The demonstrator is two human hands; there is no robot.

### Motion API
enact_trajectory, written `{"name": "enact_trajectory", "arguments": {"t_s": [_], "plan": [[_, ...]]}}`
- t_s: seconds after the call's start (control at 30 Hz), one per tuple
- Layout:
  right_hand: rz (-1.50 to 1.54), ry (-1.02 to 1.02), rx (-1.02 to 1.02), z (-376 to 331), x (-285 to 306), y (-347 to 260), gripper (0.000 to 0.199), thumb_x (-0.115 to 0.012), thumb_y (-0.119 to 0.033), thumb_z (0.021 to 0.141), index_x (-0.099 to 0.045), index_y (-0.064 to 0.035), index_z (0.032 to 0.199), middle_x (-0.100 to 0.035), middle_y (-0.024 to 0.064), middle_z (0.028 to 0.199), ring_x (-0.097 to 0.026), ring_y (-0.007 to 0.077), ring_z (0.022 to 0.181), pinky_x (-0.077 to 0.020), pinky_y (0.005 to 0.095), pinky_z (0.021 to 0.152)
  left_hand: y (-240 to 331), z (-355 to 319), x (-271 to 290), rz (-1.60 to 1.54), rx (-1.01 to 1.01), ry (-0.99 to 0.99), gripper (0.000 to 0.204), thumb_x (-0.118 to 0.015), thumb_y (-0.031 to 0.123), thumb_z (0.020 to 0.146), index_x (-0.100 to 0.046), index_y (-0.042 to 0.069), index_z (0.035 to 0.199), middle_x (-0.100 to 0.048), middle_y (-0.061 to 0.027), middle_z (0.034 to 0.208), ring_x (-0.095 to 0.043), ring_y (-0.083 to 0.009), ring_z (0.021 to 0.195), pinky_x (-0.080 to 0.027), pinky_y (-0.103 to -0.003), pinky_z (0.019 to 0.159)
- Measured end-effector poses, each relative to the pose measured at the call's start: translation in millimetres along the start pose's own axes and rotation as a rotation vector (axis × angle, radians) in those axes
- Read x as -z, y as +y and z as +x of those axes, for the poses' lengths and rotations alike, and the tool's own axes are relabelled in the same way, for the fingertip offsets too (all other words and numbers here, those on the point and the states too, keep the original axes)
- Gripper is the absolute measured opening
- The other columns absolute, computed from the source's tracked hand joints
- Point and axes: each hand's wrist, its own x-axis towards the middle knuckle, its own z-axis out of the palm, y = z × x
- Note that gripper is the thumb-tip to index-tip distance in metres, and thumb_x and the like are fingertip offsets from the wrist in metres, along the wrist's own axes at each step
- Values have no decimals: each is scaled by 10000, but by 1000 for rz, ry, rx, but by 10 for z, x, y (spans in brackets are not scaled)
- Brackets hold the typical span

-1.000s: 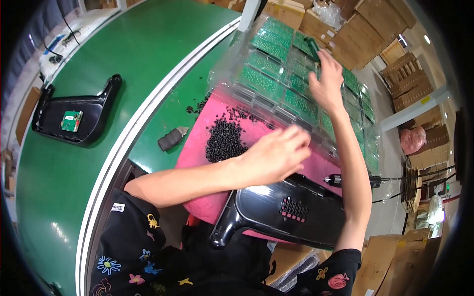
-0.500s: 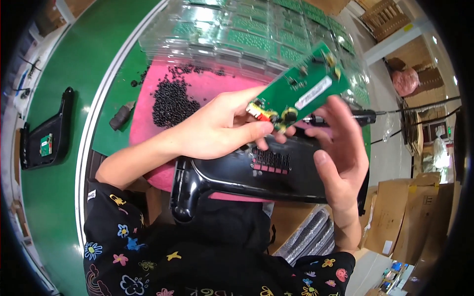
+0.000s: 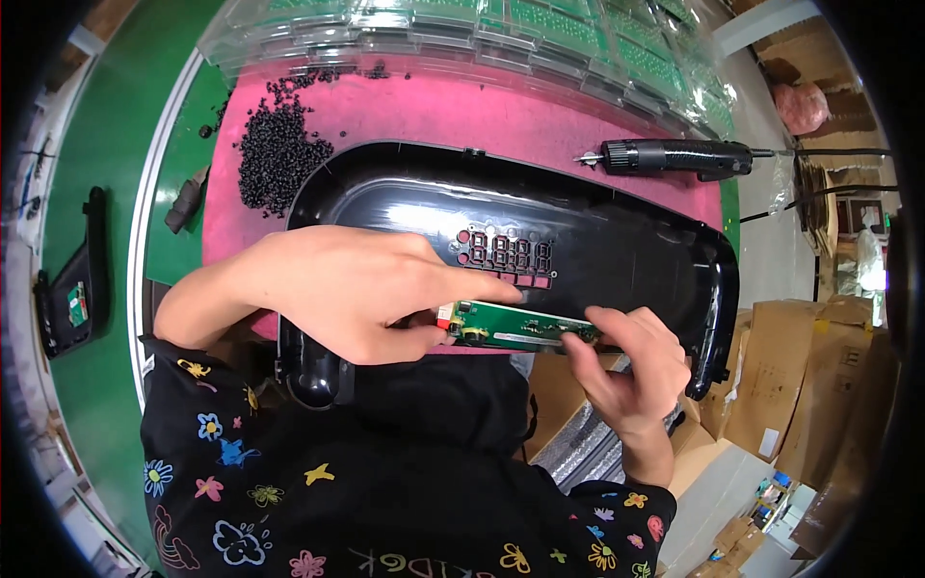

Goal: Assembling a circuit board into a plastic housing and securing it with screws using an electric screwdriver.

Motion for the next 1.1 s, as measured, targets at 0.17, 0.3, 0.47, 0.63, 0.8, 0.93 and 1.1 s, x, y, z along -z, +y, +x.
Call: {"name": "enact_trajectory", "arguments": {"t_s": [0.17,0.3,0.47,0.63,0.8,0.93,1.1], "plan": [[164,43,-209,-113,56,19,227,-632,54,823,-632,68,1049,-607,71,622,-550,126,498,-437,255,493,-59,-15,-32,-94,-124,281,650,-723,8,755,-526,52,1373,-687,-98,840,-672,-200,661,-558,-280,564],[489,81,-584,-77,45,29,183,-554,49,912,-584,75,1091,-628,49,645,-575,70,551,-450,206,506,-93,35,-32,-51,-159,497,693,-817,26,693,-563,45,1338,-685,-66,865,-651,-156,708,-567,-245,568],[745,-145,-800,-24,125,104,204,-663,34,866,-586,67,1053,-649,58,693,-591,78,558,-464,189,534,-134,16,-48,260,-123,441,625,-875,182,646,-627,-5,1189,-653,-85,814,-643,-210,688,-545,-300,608],[602,-315,-618,24,105,256,681,-925,-91,579,-573,7,1154,-651,36,845,-564,86,768,-443,228,709,-194,-2,-18,346,-134,479,611,-869,232,618,-635,-29,1119,-644,-102,771,-647,-242,679,-531,-321,599],[341,-225,-416,104,-115,514,580,-874,-79,595,-625,-5,1114,-623,77,1121,-574,135,938,-429,255,789,-282,39,25,509,27,569,580,-844,218,607,-639,5,1106,-653,-87,780,-654,-242,710,-536,-344,630],[213,-210,-337,135,-162,493,548,-876,-122,614,-641,-43,1104,-612,93,1129,-609,196,920,-473,291,748,-285,32,4,556,71,554,573,-832,249,637,-631,25,1125,-612,-67,741,-633,-237,712,-510,-348,608],[160,-237,-353,151,-158,444,553,-872,-115,620,-638,-38,1115,-588,104,1148,-608,228,966,-483,309,782,-287,26,-18,600,50,554,581,-836,270,640,-629,24,1124,-595,-63,730,-622,-236,710,-495,-357,594]]}}
